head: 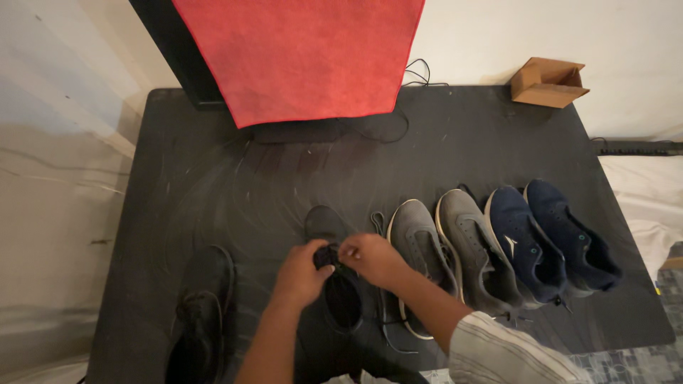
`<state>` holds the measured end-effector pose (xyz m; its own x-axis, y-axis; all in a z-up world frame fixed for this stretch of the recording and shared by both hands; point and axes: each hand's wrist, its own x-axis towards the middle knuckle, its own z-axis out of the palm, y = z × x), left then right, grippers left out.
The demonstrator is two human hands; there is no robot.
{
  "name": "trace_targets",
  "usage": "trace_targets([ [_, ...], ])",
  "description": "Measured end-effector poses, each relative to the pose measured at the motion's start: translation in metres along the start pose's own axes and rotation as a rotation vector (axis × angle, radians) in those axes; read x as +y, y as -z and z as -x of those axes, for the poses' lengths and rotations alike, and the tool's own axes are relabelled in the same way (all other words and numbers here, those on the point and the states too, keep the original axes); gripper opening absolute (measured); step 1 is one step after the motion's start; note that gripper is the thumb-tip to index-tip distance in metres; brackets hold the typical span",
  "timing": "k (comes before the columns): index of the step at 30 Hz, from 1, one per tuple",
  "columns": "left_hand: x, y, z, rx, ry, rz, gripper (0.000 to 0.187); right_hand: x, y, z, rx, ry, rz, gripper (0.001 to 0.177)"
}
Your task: The person unlaces a grey sneaker on a table, then relaces it. They then move to a black shoe and begin unlacing it. The task involves removing and reinserting laces through eyelets on multiple shoes.
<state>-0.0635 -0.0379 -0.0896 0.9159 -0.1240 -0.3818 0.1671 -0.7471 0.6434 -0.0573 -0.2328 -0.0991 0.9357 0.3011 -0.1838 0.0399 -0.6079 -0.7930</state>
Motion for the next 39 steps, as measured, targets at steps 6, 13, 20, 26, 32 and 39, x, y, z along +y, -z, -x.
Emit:
trace_targets([
  [6, 0.016, 0.010, 0.007, -0.060, 0.097, -0.043, 0.055, 0.015, -0.007, -0.008, -0.061, 0.227, 0.162, 0.014],
  [13, 0.026, 0.019, 0.009, -0.138, 0.136, -0.021, 0.050, 0.014, 0.009, -0.030, -0.194, 0.256, 0.240, 0.013],
  [20, 0.027, 0.019, 0.008, -0.129, 0.187, -0.070, 0.049, 0.007, 0.000, -0.039, -0.237, -0.081, 0.005, 0.018],
  [26, 0.018, 0.017, 0.003, -0.082, 0.091, -0.093, 0.049, 0.013, 0.015, -0.043, -0.259, -0.042, 0.160, 0.026],
  [32, 0.021, 0.015, 0.000, -0.064, 0.102, -0.102, 0.046, -0.020, 0.052, -0.038, -0.408, 0.013, 0.269, 0.032],
  [39, 0.030, 0.014, -0.027, 0.051, -0.106, 0.036, 0.021, -0.041, 0.066, -0.044, -0.217, 0.199, 0.178, 0.026],
])
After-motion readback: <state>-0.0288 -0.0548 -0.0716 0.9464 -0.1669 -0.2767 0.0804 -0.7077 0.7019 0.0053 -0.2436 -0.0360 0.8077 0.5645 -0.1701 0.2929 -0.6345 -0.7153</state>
